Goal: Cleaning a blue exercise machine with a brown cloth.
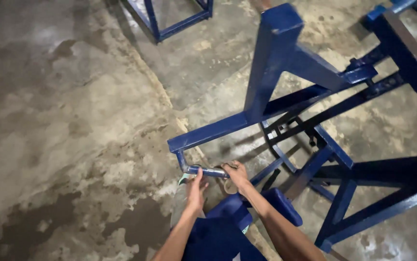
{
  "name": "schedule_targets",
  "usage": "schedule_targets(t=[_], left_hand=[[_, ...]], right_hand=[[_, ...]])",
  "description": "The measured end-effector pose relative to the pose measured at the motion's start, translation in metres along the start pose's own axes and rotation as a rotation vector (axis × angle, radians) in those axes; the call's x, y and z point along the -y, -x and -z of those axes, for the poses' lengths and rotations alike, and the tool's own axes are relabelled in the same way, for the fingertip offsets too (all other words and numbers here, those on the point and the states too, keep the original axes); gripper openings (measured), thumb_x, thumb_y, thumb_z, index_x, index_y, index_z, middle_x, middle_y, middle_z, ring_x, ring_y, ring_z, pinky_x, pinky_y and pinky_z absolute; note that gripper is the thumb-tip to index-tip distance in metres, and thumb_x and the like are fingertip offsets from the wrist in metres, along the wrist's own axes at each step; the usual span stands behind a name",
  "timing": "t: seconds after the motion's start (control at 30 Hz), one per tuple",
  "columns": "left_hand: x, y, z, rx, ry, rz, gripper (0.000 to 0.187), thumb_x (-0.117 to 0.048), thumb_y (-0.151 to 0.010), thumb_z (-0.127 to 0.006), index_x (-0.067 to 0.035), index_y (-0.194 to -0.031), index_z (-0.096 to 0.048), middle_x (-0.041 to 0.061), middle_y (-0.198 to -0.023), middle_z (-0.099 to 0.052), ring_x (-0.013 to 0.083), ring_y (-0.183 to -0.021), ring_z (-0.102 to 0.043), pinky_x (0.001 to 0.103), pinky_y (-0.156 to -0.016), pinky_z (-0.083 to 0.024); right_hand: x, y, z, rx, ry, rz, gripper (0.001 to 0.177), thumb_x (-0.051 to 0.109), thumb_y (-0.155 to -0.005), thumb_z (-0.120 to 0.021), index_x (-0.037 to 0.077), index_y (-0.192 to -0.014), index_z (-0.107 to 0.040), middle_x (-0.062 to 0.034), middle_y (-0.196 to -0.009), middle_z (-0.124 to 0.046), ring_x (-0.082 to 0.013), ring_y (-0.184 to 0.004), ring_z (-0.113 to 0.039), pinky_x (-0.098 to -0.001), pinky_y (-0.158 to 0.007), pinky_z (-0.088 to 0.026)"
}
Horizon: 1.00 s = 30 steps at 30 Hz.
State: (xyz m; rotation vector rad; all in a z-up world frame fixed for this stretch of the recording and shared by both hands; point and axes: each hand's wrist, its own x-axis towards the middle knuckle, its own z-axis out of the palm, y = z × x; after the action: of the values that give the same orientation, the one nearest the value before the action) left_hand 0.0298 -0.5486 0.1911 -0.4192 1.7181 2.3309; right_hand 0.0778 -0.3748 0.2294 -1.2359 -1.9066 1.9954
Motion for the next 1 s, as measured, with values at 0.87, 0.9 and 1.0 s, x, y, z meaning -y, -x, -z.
schedule_targets(t=[0.87,0.9,1.0], left_hand=[[-0.033,-0.014,-0.057,0.175,0.506,0.561,0.023,-0.015,-0.092,-0.067,-0.011,-0.074,-0.052,0.005,-0.071,-0.059,0.0201,-0.075,-0.066,0.030,-0.073,-0.053],[-0.037,-0.012,-0.058,0.186,0.500,0.560,0.025,-0.015,-0.092,-0.068,-0.011,-0.074,-0.052,0.005,-0.071,-0.059,0.0198,-0.076,-0.066,0.030,-0.074,-0.054],[-0.029,-0.017,-0.056,0.184,0.477,0.586,0.025,-0.016,-0.091,-0.068,-0.012,-0.073,-0.051,0.004,-0.072,-0.060,0.0189,-0.076,-0.067,0.028,-0.073,-0.054]], right_hand=[[0.189,0.040,-0.038,-0.223,0.595,1.083,0.045,0.004,-0.081,-0.075,0.002,-0.122,-0.059,-0.0201,-0.128,-0.060,-0.0387,-0.119,-0.057,-0.0461,-0.104,-0.046],[0.184,0.032,-0.043,-0.190,0.787,1.136,0.048,-0.001,-0.074,-0.072,0.003,-0.121,-0.061,-0.0214,-0.134,-0.058,-0.0422,-0.126,-0.052,-0.0494,-0.108,-0.042],[0.160,0.019,-0.057,-0.309,0.930,1.214,0.045,0.005,-0.074,-0.074,0.005,-0.118,-0.063,-0.0187,-0.136,-0.056,-0.0404,-0.135,-0.047,-0.0551,-0.115,-0.035]])
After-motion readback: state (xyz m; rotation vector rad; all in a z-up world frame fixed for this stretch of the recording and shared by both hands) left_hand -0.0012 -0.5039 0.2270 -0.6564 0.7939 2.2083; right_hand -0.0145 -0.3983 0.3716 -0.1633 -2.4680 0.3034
